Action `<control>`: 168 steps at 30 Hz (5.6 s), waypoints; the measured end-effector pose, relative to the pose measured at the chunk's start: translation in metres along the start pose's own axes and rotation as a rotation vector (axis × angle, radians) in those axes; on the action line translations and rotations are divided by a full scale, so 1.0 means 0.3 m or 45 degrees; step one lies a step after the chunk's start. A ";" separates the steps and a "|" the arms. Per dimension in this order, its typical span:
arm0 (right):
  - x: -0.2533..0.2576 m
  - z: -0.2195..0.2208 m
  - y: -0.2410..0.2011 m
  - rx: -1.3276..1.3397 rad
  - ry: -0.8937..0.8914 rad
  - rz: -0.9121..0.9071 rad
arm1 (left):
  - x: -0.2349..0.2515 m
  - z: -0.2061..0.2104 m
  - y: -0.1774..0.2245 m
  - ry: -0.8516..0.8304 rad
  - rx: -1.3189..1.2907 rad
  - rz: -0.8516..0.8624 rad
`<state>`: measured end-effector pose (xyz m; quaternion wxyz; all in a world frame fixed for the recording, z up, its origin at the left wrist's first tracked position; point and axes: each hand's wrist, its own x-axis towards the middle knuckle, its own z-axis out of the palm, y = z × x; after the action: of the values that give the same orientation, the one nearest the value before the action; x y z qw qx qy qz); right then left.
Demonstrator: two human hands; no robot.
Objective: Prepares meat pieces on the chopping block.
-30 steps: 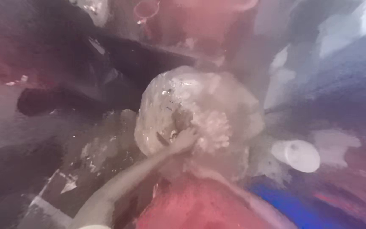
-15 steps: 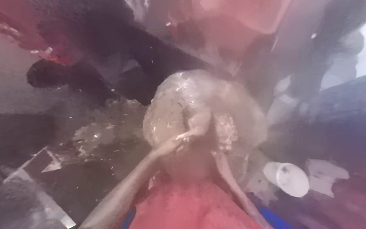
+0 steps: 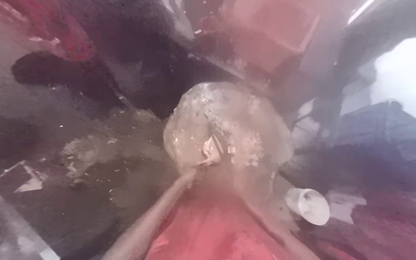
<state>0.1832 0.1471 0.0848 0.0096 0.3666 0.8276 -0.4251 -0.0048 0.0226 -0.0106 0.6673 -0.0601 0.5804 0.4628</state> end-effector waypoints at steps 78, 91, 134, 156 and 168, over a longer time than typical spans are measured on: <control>-0.040 0.074 0.165 -0.293 -0.637 0.180 | -0.205 0.099 0.297 -0.332 1.389 0.514; -0.018 0.042 0.236 -0.239 -0.650 -0.067 | 0.206 0.326 0.332 -0.070 2.482 0.956; -0.039 -0.125 -0.053 0.263 0.056 -0.030 | 0.055 0.084 -0.015 0.226 1.039 0.403; -0.059 0.064 0.213 0.027 -0.170 0.297 | -0.143 -0.095 -0.010 0.404 0.766 0.460; -0.105 0.100 0.168 -0.005 -0.401 0.328 | -0.158 -0.052 -0.078 0.195 0.623 0.375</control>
<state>0.2282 0.1256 0.0410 0.1939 0.3985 0.7629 -0.4707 0.0049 -0.0263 0.0129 0.5419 0.1529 0.7259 0.3949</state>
